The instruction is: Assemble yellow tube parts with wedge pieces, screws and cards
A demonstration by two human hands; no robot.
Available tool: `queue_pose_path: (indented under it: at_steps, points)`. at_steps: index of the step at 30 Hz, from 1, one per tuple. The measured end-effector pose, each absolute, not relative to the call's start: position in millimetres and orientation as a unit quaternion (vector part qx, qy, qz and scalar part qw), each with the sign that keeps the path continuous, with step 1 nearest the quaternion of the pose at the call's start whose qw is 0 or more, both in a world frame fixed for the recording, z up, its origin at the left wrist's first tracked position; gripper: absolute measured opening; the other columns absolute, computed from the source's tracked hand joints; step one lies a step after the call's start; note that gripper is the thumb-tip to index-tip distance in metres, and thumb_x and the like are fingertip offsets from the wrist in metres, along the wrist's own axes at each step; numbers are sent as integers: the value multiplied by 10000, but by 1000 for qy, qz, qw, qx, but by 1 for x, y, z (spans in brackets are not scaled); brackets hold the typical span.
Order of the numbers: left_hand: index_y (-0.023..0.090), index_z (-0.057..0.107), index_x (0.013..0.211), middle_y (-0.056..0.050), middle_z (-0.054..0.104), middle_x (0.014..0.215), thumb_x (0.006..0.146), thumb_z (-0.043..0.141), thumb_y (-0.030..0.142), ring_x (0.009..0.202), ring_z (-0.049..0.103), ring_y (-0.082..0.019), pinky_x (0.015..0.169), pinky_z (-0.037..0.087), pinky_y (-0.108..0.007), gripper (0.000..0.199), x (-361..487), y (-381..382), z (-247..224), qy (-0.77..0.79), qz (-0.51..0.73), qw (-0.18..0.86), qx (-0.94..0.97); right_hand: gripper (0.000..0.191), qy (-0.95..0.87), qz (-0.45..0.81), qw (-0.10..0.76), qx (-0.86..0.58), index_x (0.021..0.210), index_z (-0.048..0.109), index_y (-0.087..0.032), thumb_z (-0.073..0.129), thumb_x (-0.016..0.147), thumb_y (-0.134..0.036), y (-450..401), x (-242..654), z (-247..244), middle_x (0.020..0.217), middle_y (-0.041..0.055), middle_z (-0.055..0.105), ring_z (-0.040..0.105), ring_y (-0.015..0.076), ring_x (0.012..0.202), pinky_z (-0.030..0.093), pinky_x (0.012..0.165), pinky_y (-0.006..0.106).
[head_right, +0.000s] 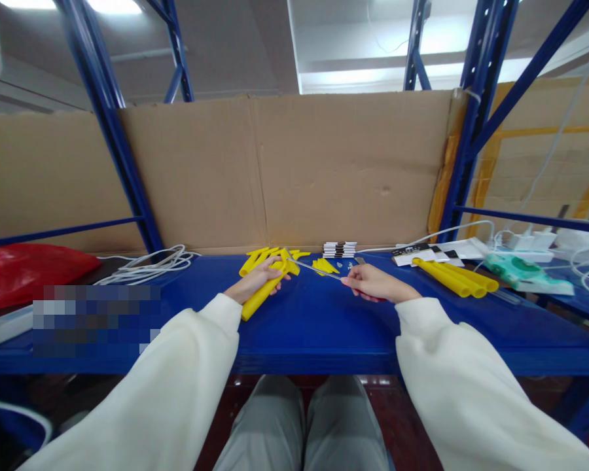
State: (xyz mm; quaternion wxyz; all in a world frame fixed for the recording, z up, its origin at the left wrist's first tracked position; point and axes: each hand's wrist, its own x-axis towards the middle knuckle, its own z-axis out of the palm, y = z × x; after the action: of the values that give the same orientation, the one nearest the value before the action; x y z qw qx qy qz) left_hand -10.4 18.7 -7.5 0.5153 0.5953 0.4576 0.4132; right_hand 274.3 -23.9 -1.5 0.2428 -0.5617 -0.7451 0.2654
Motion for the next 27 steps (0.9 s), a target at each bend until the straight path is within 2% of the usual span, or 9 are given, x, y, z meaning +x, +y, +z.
queue_pose_path:
  at_steps: [5, 9, 13, 17, 20, 27]
  points:
    - [194, 462, 1383, -69, 676, 870, 899, 567, 169, 515, 544, -88, 454, 418, -191, 495, -12, 20, -11, 454, 399, 504, 617, 444, -757, 216, 224, -575, 773, 509, -218, 594, 786, -654, -26, 277, 5, 538, -35, 514, 445, 107, 420, 311, 383, 224]
    - [208, 485, 1372, -77, 680, 890, 885, 613, 236, 528, 552, -90, 474, 439, -198, 504, -12, 23, -13, 455, 396, 492, 627, 332, -789, 90, 222, -565, 755, 510, -218, 719, 749, -475, -26, 275, 13, 627, -6, 597, 538, 131, 522, 390, 466, 236]
    - [206, 488, 1374, -69, 677, 853, 890, 576, 192, 516, 540, -93, 455, 427, -192, 491, -12, 23, -13, 457, 403, 484, 628, 192, -784, 54, 170, -594, 755, 548, -206, 625, 852, -353, -37, 265, 23, 630, 25, 639, 580, 152, 512, 413, 512, 257]
    - [175, 445, 1421, -73, 681, 864, 873, 569, 133, 528, 549, -99, 484, 446, -209, 563, -11, 21, -14, 443, 406, 492, 630, 186, -806, -41, 132, -576, 758, 608, -187, 546, 897, -294, -48, 262, 27, 788, 94, 716, 657, 198, 696, 436, 642, 274]
    - [160, 424, 1441, -70, 667, 860, 877, 555, 111, 535, 553, -98, 492, 453, -211, 580, -11, 21, -14, 439, 410, 493, 629, 218, -809, -26, 126, -574, 810, 637, -173, 494, 918, -297, -50, 264, 26, 843, 113, 728, 665, 208, 739, 437, 659, 273]
    - [181, 428, 1434, -72, 677, 885, 877, 592, 161, 531, 552, -100, 485, 447, -211, 581, -11, 25, -16, 445, 404, 481, 639, 292, -811, 29, 133, -568, 744, 613, -188, 433, 926, -328, -42, 270, 25, 706, 90, 689, 629, 203, 663, 425, 616, 277]
